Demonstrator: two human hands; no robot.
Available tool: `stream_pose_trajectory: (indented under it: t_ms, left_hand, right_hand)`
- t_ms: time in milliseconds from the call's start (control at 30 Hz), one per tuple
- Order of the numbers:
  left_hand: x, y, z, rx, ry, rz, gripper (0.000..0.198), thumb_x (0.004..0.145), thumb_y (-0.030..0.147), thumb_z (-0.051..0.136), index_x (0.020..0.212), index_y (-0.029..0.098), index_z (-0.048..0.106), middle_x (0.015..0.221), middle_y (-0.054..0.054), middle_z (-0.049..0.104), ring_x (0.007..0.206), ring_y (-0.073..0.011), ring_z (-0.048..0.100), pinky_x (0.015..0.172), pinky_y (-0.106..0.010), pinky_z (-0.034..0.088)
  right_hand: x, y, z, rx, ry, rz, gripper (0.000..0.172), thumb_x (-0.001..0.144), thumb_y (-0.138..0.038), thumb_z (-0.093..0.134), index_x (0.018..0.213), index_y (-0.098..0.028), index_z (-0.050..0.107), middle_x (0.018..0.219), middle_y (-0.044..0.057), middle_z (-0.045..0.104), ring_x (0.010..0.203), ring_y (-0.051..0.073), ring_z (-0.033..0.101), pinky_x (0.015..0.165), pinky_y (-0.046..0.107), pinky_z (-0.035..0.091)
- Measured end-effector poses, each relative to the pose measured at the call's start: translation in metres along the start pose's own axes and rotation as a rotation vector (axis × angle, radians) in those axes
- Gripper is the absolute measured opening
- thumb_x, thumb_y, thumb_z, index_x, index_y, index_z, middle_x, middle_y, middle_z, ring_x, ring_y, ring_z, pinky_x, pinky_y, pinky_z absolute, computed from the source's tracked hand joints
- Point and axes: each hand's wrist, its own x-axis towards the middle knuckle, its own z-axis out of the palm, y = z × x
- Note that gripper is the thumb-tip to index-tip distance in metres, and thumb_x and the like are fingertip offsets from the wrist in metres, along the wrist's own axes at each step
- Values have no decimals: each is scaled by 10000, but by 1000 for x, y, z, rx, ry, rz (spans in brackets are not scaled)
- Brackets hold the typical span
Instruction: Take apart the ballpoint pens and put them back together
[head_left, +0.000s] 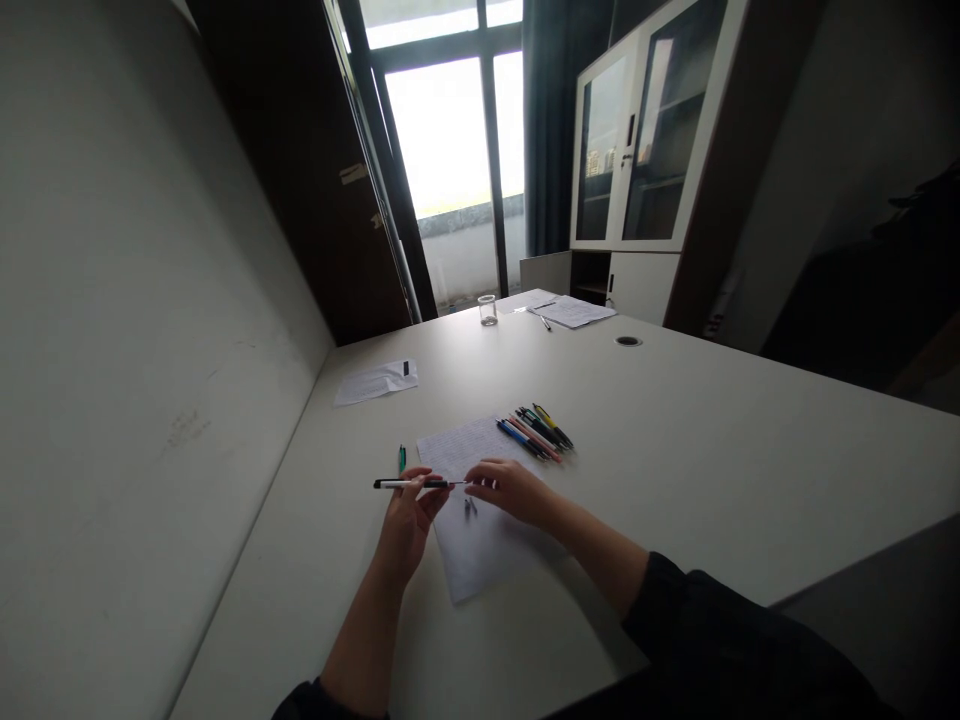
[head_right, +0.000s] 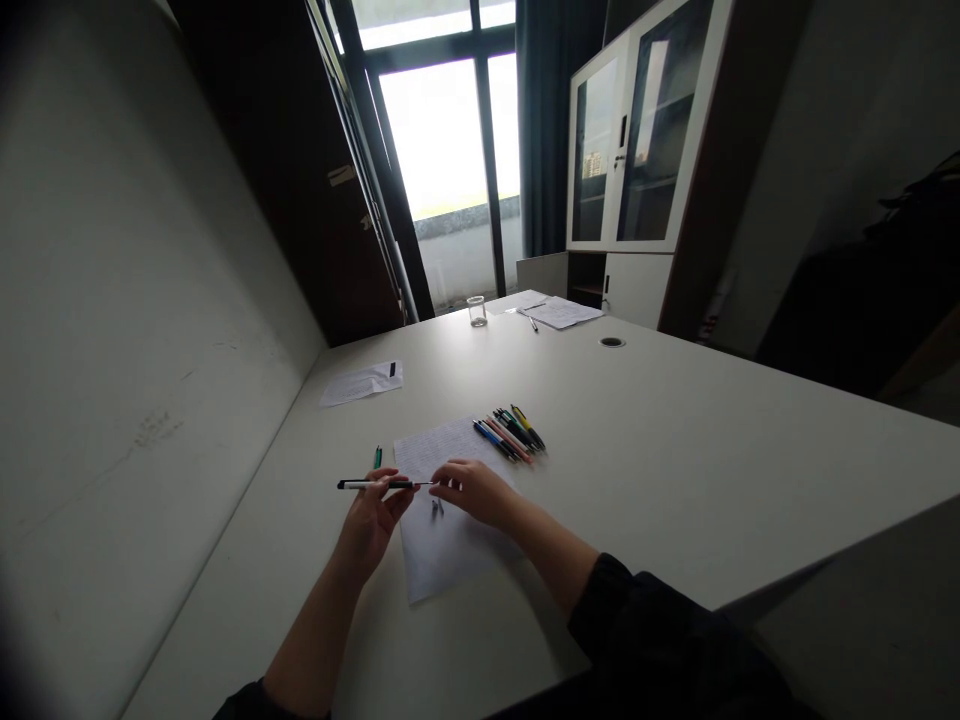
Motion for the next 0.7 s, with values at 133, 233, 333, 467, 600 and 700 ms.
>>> stream_pose_trajectory:
  t_ms: [133,233,333,467,600,700]
  left_hand:
    - [-1,-1,1,-2,-14,-11,260,816,318,679,1014,195,566,940,-40,699,894,-212,697,876,-352,501]
    - [-1,1,0,-11,-12,-7,253,816,314,679,1012,193,574,945,-43,700,912,-220,696,878,-349,501]
    - [0,4,-2,-21,7,2,242,812,301,680,1006,192,585,945,-42,702,927,-222,697,880,-338,501]
    - [2,8,-5,-37,45,36,230,803,298,681,989,193,594,939,-37,706,939,-226,700,891,-341,506]
    - [4,9,-6,-50,87,65,218,794,303,681,966,199,597,914,-27,710,926,-223,707,905,-360,512]
    - [4,8,-6,-50,109,69,217,789,305,684,959,200,597,909,-27,713,930,-222,709,908,-361,513]
  right_hand:
    - [1,-1,2,49,8,9,194,920,-320,595,848,-178,706,764,28,674,648,121,590,620,222,454]
    - [1,-1,1,100,30,31,197,913,-316,599,818,-172,692,743,26,673,618,117,588,603,222,462]
    - [2,0,-2,144,66,67,195,904,-323,603,809,-171,680,731,20,669,584,110,589,587,223,473]
    - [1,5,-10,213,127,139,207,895,-350,601,827,-171,680,748,21,667,572,108,601,554,219,483]
    - [-4,11,-23,268,230,234,216,864,-381,626,862,-173,684,731,23,670,580,122,607,497,212,472]
    - [-9,13,-34,259,292,277,219,845,-388,647,881,-177,693,699,18,666,571,129,594,502,225,480]
